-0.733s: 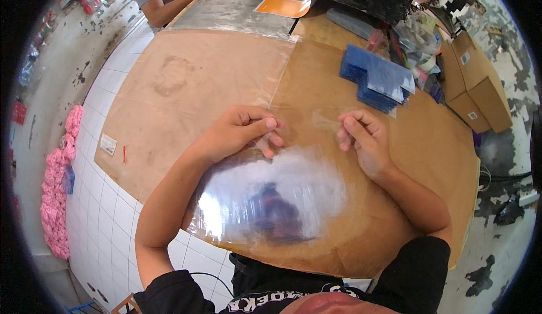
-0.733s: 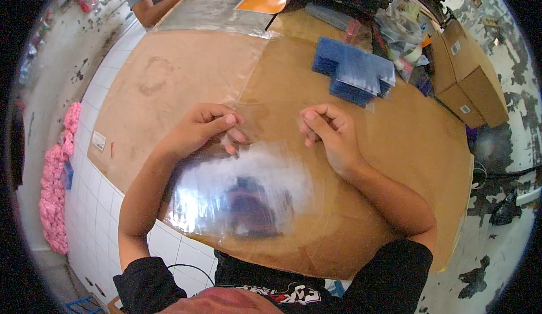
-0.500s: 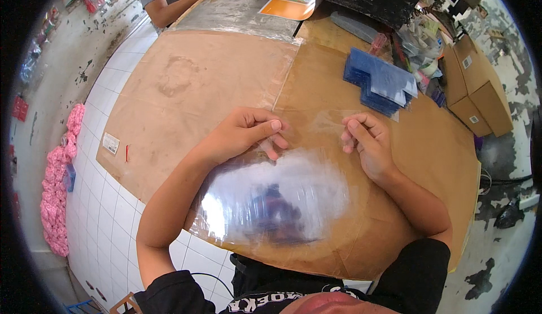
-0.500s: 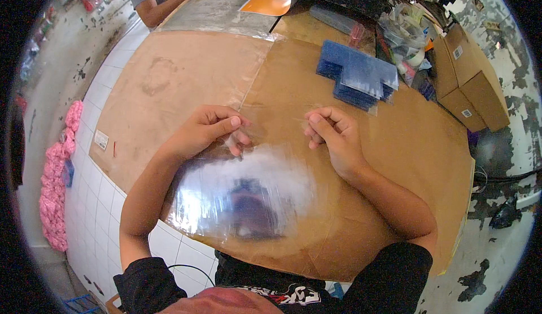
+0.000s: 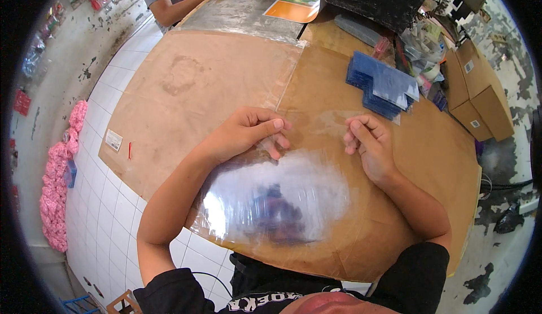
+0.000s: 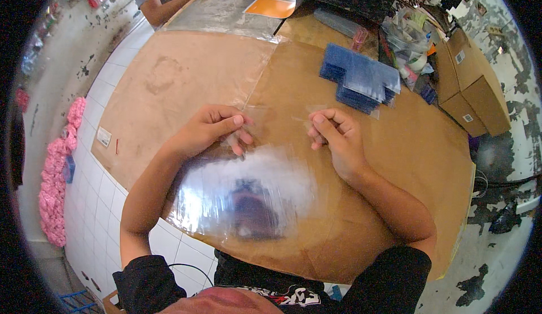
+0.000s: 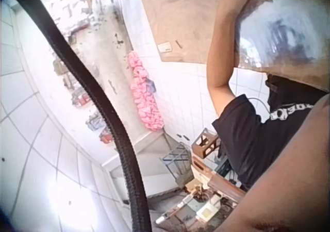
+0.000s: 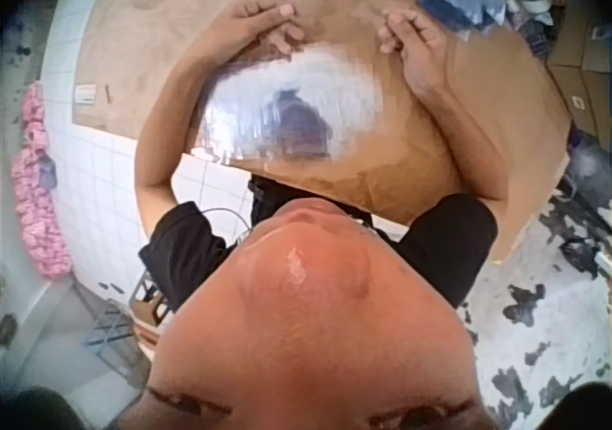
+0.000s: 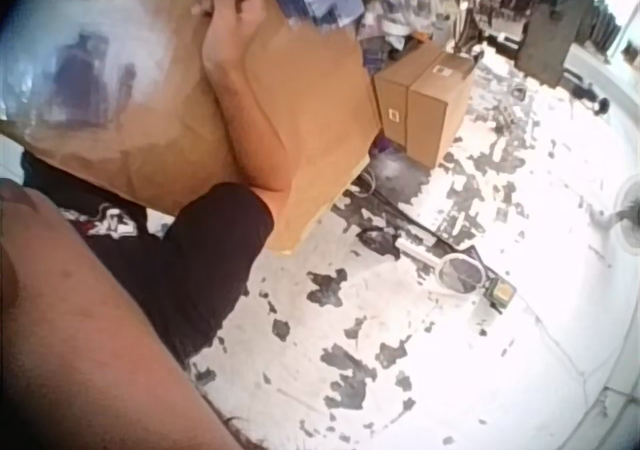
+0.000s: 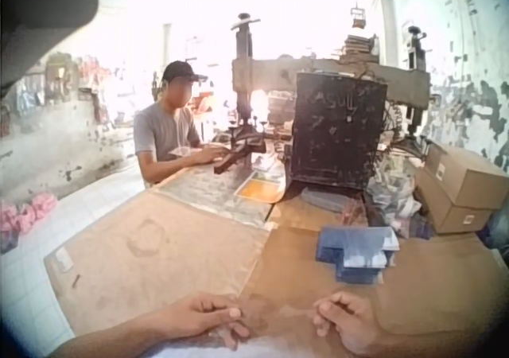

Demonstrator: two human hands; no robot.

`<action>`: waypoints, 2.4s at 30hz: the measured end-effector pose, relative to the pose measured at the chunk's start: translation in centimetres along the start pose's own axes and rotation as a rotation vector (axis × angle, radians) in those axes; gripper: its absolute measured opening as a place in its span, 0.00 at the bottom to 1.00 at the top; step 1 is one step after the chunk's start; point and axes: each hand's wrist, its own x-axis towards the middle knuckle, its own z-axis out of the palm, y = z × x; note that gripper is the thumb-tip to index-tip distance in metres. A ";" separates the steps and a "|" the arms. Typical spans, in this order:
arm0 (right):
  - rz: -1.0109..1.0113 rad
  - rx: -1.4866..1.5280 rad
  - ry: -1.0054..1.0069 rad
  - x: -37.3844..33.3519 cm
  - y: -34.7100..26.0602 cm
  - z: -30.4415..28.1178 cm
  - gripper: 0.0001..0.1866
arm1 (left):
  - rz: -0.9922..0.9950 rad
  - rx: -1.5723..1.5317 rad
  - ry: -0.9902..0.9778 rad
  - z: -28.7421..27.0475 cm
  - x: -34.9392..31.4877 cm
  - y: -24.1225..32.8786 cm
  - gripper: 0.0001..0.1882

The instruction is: The person peels a transparent adhesive film from a backing sheet and applies it onto a large clear plastic sheet, smoothing it down by hand.

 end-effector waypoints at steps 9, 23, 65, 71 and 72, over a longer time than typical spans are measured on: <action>0.024 0.009 0.013 -0.1 -0.1 -0.1 0.10 | -0.007 -0.005 0.021 0.2 0.0 0.1 0.15; 0.025 -0.122 0.090 0.0 -0.9 1.3 0.12 | 0.135 0.092 0.120 0.1 -0.5 0.1 0.14; 0.284 -0.680 -0.440 18.6 -0.1 15.4 0.10 | -0.198 0.480 0.542 -14.4 -8.3 2.7 0.16; 0.262 -0.710 -0.422 18.7 -0.1 15.4 0.10 | -0.207 0.454 0.545 -15.1 -8.4 2.5 0.15; 0.259 -0.697 -0.408 18.7 0.0 15.5 0.10 | -0.204 0.449 0.558 -15.3 -8.3 2.5 0.15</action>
